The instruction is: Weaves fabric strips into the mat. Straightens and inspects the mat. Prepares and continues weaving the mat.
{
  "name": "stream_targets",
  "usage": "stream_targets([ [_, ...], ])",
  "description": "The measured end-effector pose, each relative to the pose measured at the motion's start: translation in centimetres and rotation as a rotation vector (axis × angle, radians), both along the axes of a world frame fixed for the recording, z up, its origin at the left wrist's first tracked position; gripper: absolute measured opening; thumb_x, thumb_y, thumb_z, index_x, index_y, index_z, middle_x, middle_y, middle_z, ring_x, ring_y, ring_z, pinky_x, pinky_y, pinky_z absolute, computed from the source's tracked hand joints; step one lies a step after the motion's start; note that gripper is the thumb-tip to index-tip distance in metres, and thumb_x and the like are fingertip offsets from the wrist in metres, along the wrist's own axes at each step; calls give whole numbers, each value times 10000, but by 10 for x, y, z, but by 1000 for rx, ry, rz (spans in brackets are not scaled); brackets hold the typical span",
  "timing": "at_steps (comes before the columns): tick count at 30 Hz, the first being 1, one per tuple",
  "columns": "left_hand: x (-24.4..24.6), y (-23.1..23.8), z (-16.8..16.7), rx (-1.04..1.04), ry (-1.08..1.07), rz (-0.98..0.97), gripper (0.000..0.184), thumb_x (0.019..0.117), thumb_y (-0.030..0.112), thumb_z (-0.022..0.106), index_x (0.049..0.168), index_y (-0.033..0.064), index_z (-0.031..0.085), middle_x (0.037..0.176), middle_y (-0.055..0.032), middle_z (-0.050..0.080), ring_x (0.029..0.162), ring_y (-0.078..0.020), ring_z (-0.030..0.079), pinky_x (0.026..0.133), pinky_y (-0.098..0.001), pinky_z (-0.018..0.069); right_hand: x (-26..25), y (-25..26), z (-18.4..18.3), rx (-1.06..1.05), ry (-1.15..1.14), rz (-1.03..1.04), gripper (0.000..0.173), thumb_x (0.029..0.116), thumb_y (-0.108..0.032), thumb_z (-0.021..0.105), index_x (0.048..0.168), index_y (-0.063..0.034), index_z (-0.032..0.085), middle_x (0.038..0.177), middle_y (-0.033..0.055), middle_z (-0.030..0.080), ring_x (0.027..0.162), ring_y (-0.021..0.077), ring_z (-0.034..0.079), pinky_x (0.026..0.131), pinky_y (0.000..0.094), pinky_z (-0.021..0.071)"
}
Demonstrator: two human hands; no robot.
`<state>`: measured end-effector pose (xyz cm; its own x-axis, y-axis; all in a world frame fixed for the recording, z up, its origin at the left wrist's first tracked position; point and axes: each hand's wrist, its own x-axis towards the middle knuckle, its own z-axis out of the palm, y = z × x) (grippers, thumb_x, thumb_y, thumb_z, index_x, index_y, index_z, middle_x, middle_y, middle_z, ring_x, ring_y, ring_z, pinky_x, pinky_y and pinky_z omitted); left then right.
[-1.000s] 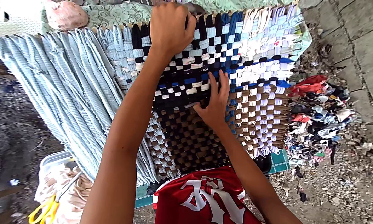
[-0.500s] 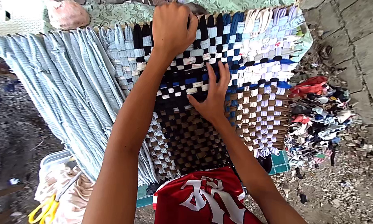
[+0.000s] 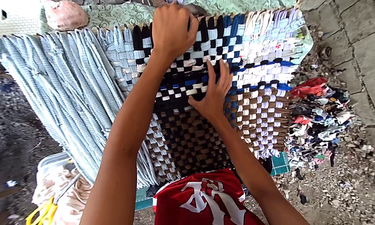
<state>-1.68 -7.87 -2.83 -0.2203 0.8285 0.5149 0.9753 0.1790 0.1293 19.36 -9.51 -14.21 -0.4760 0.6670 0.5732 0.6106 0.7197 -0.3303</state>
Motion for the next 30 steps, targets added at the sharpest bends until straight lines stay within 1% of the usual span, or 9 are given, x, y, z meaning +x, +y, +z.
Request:
stream_targets([
  [3, -1, -2, 1, -8, -1, 1, 467, 1022, 355, 352, 892, 40, 672, 929, -196, 735, 959, -421, 713, 772, -625, 476, -4, 3, -4, 27, -8, -25, 1091, 648, -538, 808, 1596, -217, 376, 1660, 208, 265, 1565, 394, 158, 1238, 665, 73],
  [8, 0, -4, 3, -22, -18, 5, 457, 1023, 341, 361, 887, 26, 663, 897, -213, 723, 932, -441, 710, 751, -633, 474, 12, 11, -2, -37, 54, 115, 984, 717, -481, 797, 1575, -197, 408, 1672, 170, 266, 1574, 361, 154, 1258, 638, 69],
  [10, 0, -2, 3, -11, -15, 15, 462, 1023, 343, 358, 882, 27, 663, 897, -212, 724, 930, -439, 710, 749, -627, 475, 15, 11, 4, -78, 109, 161, 953, 744, -529, 790, 1565, -203, 431, 1669, 163, 273, 1574, 367, 144, 1261, 635, 65],
  [13, 2, 1, 1, -15, -17, 32, 467, 1022, 350, 353, 894, 32, 670, 908, -208, 728, 940, -435, 710, 757, -627, 472, 8, 10, 11, -54, 194, 160, 954, 757, -605, 773, 1539, -150, 469, 1638, 223, 300, 1554, 438, 148, 1249, 639, 137],
  [16, 2, 0, 1, -5, -10, 33, 464, 1021, 351, 359, 880, 38, 671, 897, -202, 729, 930, -426, 713, 750, -620, 472, -14, 10, 17, 9, 169, 90, 1026, 678, -584, 822, 1528, -123, 478, 1626, 269, 294, 1539, 473, 166, 1243, 641, 153],
  [20, 0, 1, 0, 19, 5, 27, 457, 1017, 347, 365, 870, 42, 673, 885, -193, 729, 915, -420, 715, 733, -606, 475, -30, 14, 21, 66, 45, 47, 1086, 627, -541, 828, 1570, -187, 425, 1654, 257, 243, 1547, 463, 154, 1243, 654, 97],
  [23, 0, -1, 0, 14, 1, 14, 457, 1018, 348, 367, 881, 41, 675, 893, -194, 729, 920, -421, 715, 732, -607, 475, -25, 24, 21, 65, 38, 80, 1023, 654, -488, 821, 1561, -212, 438, 1660, 211, 269, 1551, 431, 169, 1235, 643, 129],
  [27, -1, -3, 1, -7, -3, 13, 460, 1016, 356, 368, 881, 41, 675, 897, -198, 728, 927, -426, 713, 739, -613, 476, -8, 36, 20, 13, 108, 225, 933, 722, -417, 822, 1542, -157, 459, 1663, 179, 285, 1557, 395, 183, 1237, 624, 188],
  [30, -1, -1, 0, 15, 0, 9, 453, 1015, 349, 371, 858, 43, 667, 867, -197, 723, 900, -423, 714, 723, -607, 475, -1, 37, 21, -25, 151, 265, 918, 767, -507, 818, 1534, -145, 468, 1665, 165, 288, 1564, 390, 164, 1256, 599, 185],
])
